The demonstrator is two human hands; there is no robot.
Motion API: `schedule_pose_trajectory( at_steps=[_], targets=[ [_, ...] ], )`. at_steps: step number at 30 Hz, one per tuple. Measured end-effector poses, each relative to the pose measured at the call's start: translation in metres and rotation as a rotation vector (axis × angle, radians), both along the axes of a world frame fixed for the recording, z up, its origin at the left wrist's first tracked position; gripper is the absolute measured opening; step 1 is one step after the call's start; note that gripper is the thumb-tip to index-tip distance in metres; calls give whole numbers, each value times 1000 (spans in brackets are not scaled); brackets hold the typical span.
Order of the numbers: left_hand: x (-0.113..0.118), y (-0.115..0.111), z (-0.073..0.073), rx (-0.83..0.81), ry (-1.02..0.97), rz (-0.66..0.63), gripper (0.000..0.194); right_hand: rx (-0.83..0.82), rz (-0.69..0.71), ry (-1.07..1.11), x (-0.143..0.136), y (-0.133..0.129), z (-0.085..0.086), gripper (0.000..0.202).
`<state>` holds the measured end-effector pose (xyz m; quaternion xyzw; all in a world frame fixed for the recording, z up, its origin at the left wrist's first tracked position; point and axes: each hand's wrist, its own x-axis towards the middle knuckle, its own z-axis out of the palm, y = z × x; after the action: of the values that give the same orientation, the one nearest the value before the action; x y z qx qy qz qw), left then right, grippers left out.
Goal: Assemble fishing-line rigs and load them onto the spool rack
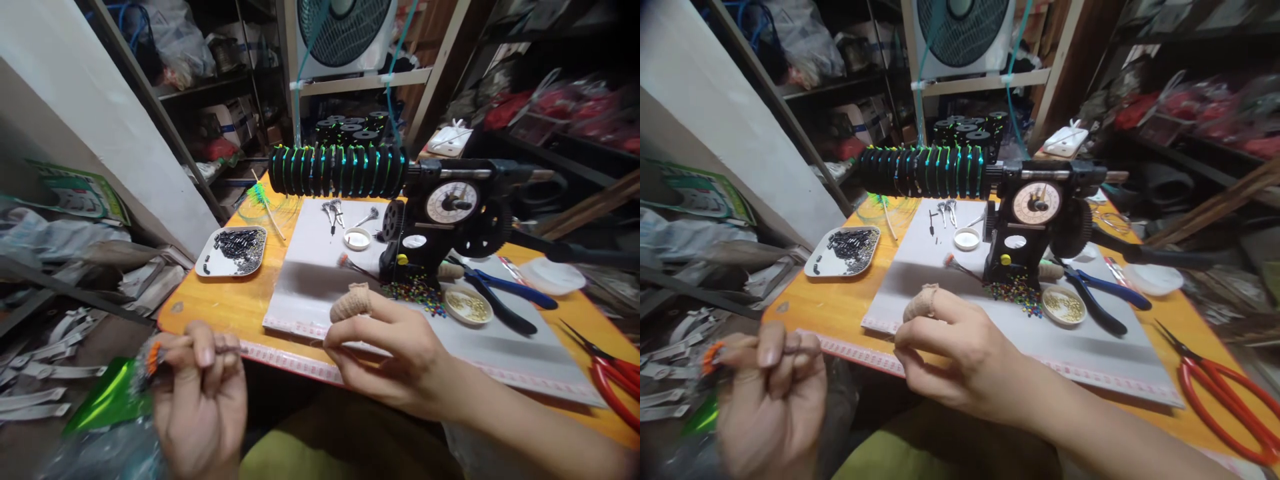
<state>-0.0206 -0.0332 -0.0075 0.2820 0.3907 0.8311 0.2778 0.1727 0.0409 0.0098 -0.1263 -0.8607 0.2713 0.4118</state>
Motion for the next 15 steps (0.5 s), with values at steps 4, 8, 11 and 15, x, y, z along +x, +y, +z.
schedule_pose_trajectory(
  at_steps=[4,8,11,15],
  targets=[
    [-58,13,-17,-362,722,408,16,-77,22,38,-4,-2,2,11],
    [-95,29,-28,-650,1257,112,19,-145,-19,38,-6,-3,2,11],
    [-99,34,-25,-612,1285,105,41,-192,-60,9,-5,-3,3,10],
    [-83,27,-16,-525,1185,332,50,-215,-75,3,-5,-2,3,11]
  ],
)
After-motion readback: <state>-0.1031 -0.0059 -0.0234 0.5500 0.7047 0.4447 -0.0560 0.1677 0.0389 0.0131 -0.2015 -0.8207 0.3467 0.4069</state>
